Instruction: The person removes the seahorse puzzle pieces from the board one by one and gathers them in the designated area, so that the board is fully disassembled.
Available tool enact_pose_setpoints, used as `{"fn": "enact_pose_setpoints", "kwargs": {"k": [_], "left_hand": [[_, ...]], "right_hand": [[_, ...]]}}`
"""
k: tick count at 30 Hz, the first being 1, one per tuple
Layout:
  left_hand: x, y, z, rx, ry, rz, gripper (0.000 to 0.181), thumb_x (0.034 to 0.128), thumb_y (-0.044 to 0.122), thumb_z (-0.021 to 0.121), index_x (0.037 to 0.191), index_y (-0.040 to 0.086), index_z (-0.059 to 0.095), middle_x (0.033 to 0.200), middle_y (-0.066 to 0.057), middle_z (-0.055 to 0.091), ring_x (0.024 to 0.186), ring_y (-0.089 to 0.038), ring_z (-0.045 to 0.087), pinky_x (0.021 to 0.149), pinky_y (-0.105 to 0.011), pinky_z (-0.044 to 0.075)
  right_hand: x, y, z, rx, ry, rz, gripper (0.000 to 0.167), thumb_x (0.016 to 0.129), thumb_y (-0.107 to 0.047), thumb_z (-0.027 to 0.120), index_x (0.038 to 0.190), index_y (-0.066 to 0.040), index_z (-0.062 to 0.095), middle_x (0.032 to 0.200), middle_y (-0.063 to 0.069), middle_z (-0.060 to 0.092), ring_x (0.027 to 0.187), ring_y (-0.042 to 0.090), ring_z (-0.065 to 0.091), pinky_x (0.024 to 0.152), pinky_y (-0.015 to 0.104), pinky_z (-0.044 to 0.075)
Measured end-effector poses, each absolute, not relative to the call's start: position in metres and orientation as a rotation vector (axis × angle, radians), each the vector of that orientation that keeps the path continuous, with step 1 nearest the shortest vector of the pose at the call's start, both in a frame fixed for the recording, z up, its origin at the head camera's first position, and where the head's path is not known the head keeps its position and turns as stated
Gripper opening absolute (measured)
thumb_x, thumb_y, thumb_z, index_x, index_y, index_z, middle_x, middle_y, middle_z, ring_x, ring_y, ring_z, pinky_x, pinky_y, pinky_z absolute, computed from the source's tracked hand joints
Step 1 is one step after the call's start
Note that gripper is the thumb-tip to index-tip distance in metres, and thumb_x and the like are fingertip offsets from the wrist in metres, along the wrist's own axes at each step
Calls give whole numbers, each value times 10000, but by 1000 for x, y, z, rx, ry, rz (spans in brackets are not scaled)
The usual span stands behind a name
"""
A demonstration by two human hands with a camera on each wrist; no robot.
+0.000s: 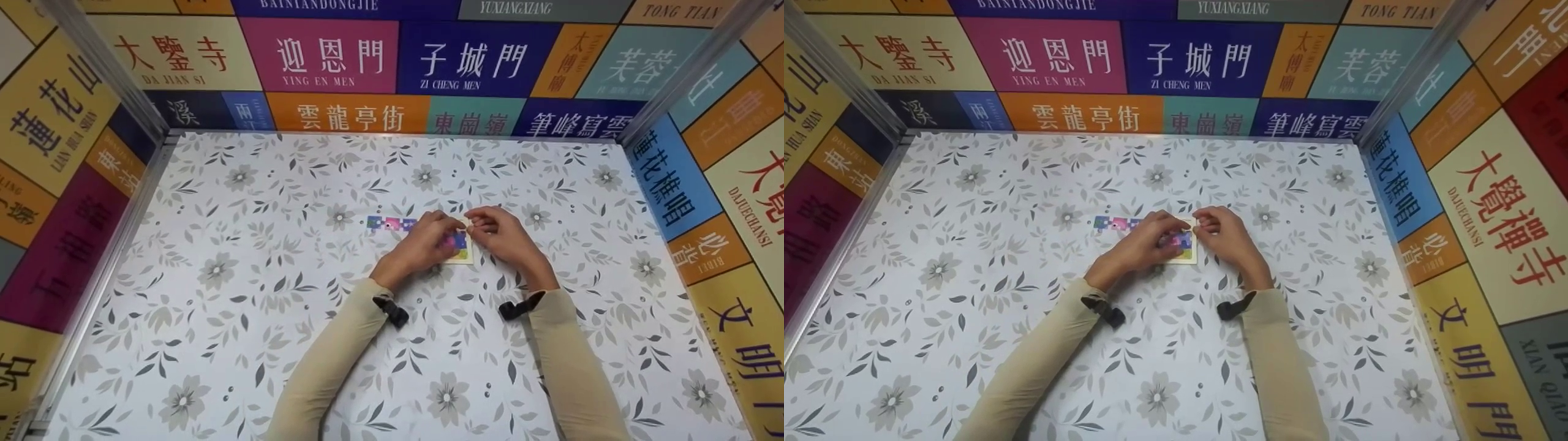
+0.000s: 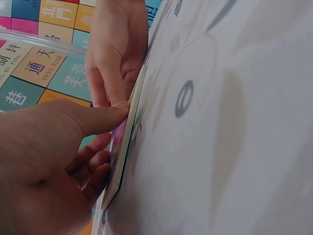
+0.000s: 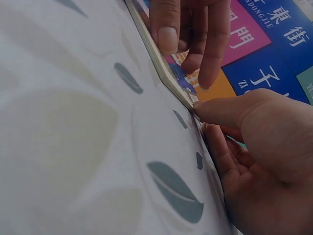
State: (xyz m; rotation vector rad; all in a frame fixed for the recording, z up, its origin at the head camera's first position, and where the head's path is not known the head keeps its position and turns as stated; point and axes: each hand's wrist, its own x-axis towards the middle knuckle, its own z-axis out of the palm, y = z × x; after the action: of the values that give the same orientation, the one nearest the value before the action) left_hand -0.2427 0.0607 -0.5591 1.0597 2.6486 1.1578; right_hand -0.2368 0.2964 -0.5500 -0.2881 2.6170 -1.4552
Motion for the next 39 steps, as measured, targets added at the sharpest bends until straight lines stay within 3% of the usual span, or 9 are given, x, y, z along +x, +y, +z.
{"fn": "enact_pose_setpoints", "kwargs": {"k": [12, 19, 28, 39], "left_hand": [[-254, 65, -577, 1053, 2660, 1157, 534, 931, 207, 788, 1442, 86, 697, 1313, -110, 657, 1247, -291, 561, 1082, -390, 463], [-240, 61, -551, 1037, 2638, 1162, 469, 931, 114, 743, 1399, 86, 727, 1282, -145, 641, 1201, -319, 560, 1040, -395, 473], [-232, 60, -539, 1022, 2659, 1101, 416, 966, 110, 754, 1382, 105, 733, 1300, -137, 634, 1218, -310, 554, 1046, -404, 475], [-246, 62, -568, 1030, 2604, 1216, 438, 925, 126, 751, 1361, 170, 744, 1230, -78, 653, 1165, -261, 550, 1014, -377, 460]], "right_hand": [[-236, 297, -547, -290, 2617, -1436, 381, 1039, -208, 737, 1395, -79, 691, 1262, 161, 668, 1131, 220, 685, 933, 120, 514], [-236, 297, -546, -291, 2605, -1452, 374, 1034, -189, 744, 1386, -72, 697, 1261, 190, 672, 1148, 272, 685, 931, 112, 506], [-237, 297, -550, -292, 2633, -1413, 370, 1041, -183, 730, 1397, -91, 687, 1261, 148, 665, 1110, 172, 679, 944, 132, 524], [-234, 297, -549, -285, 2618, -1432, 403, 1043, -181, 725, 1419, -45, 672, 1304, 207, 646, 1165, 292, 677, 919, 108, 492]]}}
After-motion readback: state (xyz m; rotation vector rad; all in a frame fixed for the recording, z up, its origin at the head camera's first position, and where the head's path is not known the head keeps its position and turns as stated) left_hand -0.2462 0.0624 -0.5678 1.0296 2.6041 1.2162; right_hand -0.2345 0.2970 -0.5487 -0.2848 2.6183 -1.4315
